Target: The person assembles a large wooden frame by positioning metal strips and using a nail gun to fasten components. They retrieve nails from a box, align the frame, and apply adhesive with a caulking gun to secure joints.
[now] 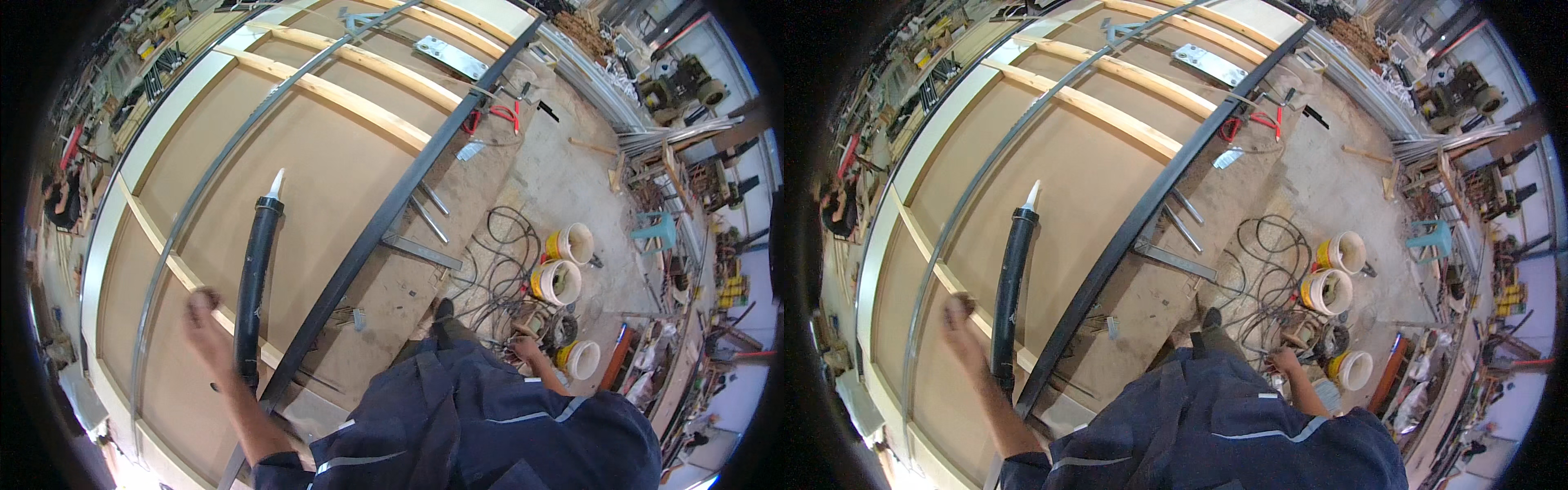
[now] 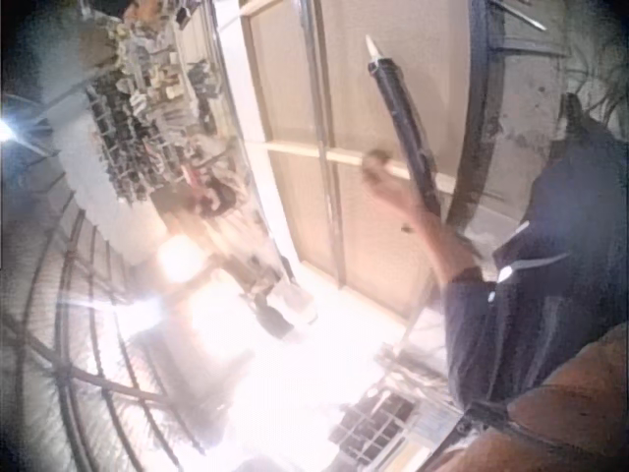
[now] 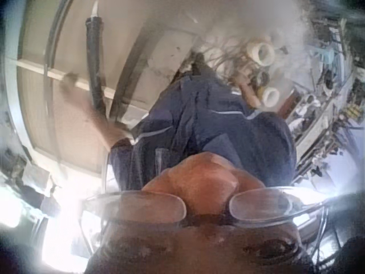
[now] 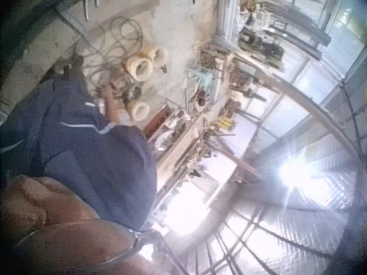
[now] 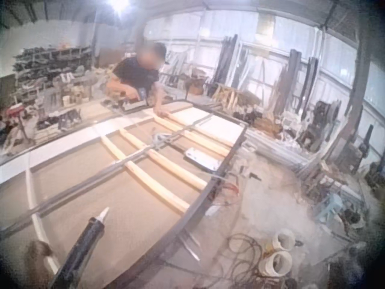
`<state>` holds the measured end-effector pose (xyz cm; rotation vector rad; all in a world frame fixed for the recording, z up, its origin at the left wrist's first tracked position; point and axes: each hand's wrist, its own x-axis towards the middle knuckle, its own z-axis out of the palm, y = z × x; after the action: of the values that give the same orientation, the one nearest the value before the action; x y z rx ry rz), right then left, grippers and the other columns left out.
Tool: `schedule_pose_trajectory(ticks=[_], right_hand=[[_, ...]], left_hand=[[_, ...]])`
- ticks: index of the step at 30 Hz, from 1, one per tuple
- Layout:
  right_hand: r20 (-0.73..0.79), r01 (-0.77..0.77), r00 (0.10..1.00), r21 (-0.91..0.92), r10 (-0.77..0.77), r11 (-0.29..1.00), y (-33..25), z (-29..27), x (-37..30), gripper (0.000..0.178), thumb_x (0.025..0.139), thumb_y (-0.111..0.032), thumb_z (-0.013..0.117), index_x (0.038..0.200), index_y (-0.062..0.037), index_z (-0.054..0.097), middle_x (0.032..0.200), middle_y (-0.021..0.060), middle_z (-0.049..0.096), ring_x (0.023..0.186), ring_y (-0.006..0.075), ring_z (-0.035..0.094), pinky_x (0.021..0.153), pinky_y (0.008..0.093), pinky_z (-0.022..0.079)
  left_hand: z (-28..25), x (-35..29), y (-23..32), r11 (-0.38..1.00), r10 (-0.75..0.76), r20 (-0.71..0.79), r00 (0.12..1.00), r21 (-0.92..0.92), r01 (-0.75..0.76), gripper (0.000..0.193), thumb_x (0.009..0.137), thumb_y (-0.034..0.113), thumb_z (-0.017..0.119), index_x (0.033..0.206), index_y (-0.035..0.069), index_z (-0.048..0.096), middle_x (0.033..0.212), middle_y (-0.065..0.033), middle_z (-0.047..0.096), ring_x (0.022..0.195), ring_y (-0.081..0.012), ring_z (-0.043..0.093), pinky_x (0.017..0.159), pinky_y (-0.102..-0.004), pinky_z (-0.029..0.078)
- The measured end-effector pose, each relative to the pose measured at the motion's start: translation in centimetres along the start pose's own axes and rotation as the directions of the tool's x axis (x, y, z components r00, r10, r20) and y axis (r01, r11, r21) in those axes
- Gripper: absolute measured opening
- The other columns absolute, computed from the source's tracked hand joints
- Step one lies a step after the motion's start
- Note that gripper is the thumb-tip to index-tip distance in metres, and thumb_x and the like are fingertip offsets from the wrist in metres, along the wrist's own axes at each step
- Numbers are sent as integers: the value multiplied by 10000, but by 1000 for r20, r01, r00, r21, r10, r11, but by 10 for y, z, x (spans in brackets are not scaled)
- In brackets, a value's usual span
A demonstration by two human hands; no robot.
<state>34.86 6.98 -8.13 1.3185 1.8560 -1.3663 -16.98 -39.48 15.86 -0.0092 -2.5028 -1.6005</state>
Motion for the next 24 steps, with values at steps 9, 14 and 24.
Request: schedule_pose_trajectory(ticks=[9, 14, 24], right_hand=[[-33, -52, 997, 428, 73, 903, 3, -35, 18, 212, 944, -132, 599, 1057, 42, 643, 876, 133, 711, 661, 223, 683, 603, 378, 567], [-20, 2, 1000, 545, 10, 839, 49, -91, 53, 134, 920, -111, 614, 945, 16, 646, 841, 114, 706, 632, 182, 692, 517, 307, 564], [-179, -43, 937, 792, 300, 609, 237, -173, 19, 75, 856, -51, 602, 801, -1, 614, 645, 95, 593, 490, 189, 599, 419, 310, 485]], left_hand=[[164, -250, 65, 986, -157, 749, 644, 86, 139, 231, 983, 203, 608, 1053, -13, 651, 935, -172, 704, 855, -242, 695, 762, -356, 532], [210, -323, 82, 994, -79, 888, 454, 104, -31, 257, 972, 245, 631, 1086, 15, 653, 947, -181, 705, 873, -299, 697, 772, -376, 536], [334, -366, 122, 958, -60, 925, 376, 159, -239, 322, 961, 277, 634, 1108, -9, 654, 958, -212, 707, 856, -326, 700, 776, -385, 538]])
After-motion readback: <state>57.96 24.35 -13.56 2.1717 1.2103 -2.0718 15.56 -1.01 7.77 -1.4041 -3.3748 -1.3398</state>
